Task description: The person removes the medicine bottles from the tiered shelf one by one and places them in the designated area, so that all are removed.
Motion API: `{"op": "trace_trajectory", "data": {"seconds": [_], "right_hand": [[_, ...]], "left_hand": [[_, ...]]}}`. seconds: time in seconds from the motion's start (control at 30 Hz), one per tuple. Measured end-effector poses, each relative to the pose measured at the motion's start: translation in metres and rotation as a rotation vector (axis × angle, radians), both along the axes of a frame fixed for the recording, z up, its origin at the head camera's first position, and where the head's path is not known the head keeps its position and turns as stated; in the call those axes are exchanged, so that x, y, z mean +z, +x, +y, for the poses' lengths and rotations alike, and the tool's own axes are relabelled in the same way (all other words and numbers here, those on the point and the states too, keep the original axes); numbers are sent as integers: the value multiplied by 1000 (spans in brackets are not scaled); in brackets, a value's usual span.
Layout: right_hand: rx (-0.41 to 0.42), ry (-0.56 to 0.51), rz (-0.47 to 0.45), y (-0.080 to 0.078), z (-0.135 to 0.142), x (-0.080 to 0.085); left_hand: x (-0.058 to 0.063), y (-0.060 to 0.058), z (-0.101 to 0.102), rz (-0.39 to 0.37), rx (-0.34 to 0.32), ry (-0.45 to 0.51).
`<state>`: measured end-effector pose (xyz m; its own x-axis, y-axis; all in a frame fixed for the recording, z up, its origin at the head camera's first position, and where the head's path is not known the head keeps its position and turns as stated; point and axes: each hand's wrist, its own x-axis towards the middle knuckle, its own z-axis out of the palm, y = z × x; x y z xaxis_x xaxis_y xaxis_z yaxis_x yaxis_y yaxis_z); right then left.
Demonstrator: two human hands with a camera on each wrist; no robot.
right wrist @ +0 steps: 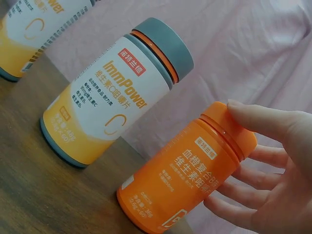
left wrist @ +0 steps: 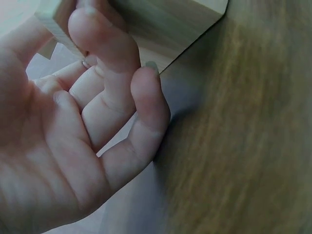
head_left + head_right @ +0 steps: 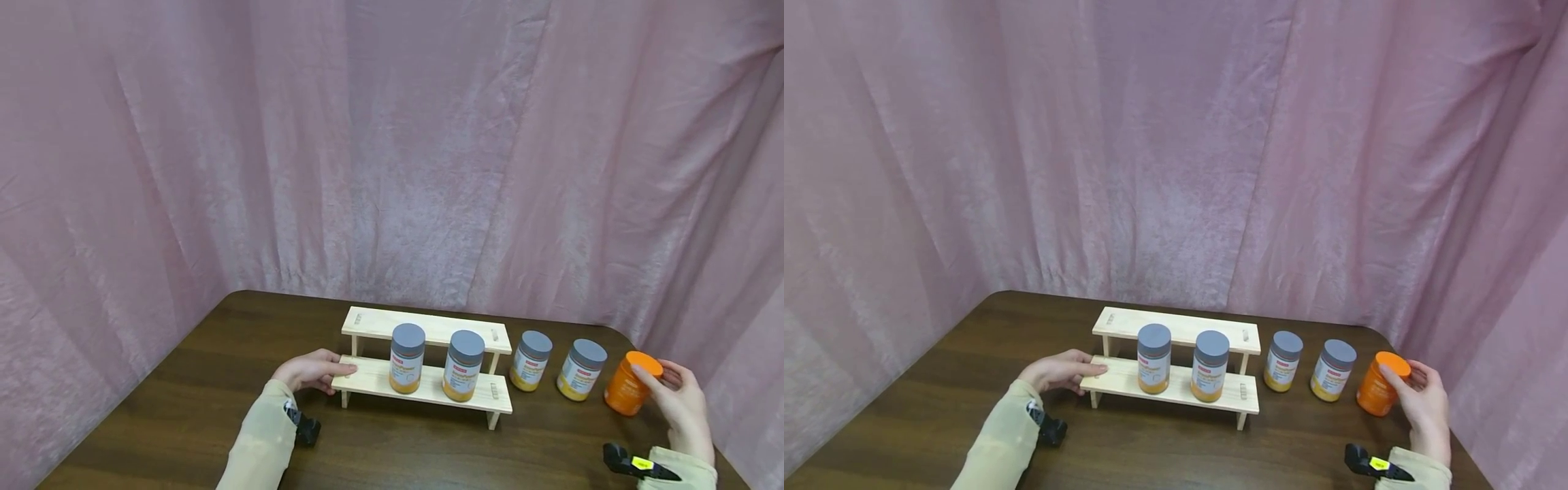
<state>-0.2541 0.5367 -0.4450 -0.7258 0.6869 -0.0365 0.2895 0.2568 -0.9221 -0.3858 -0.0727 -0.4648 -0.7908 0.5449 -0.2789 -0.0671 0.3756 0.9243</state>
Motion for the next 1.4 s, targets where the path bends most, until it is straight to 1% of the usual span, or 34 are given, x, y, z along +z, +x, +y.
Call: {"op": "trace_trajectory", "data": {"seconds": [0.07,0.1,0.17,0.27,0.3,0.33,0.4,0.47,0.53,0.57,0.63,0.7,0.77,0.83,0.97,1.1,1.13,1.2,1.27,1.33,1.4], "right_hand": [[-12,-9,23,1,-2,1],[-1,-29,26,3,-4,4],[6,-25,32,2,-4,4],[17,-16,11,-3,7,-7],[28,-26,-6,-5,10,-9],[36,-26,3,-5,13,-11],[35,-25,-18,-6,12,-11],[48,-27,-13,-3,4,-1],[45,-22,8,3,-10,13],[27,-12,4,5,-16,20],[-2,-2,26,12,-28,35],[-47,3,42,18,-35,45],[-83,-2,74,24,-40,54],[-102,-27,126,28,-42,60],[-128,-30,221,33,-49,73],[-135,-26,323,38,-58,84],[-133,-40,361,39,-60,86],[-128,-45,401,41,-64,89],[-116,-78,439,41,-67,92],[-85,-104,481,41,-69,93],[-30,-149,531,40,-70,92]], "left_hand": [[1,1,1,-4,9,0],[2,1,1,-6,15,0],[3,2,1,-10,23,0],[4,3,2,-15,26,3],[4,4,2,-17,24,3],[3,4,3,-19,21,5],[3,4,4,-24,17,9],[2,4,4,-29,17,11],[1,3,5,-30,22,11],[0,2,5,-31,25,11],[0,1,5,-32,25,10],[1,-1,5,-34,21,9],[2,-2,5,-40,17,13],[4,-2,4,-43,13,15],[6,-1,3,-40,12,16],[6,0,2,-36,10,6],[5,0,2,-36,12,4],[5,1,2,-35,16,-1],[4,1,2,-33,23,-2],[4,1,1,-34,25,-1],[3,2,1,-35,23,1]]}}
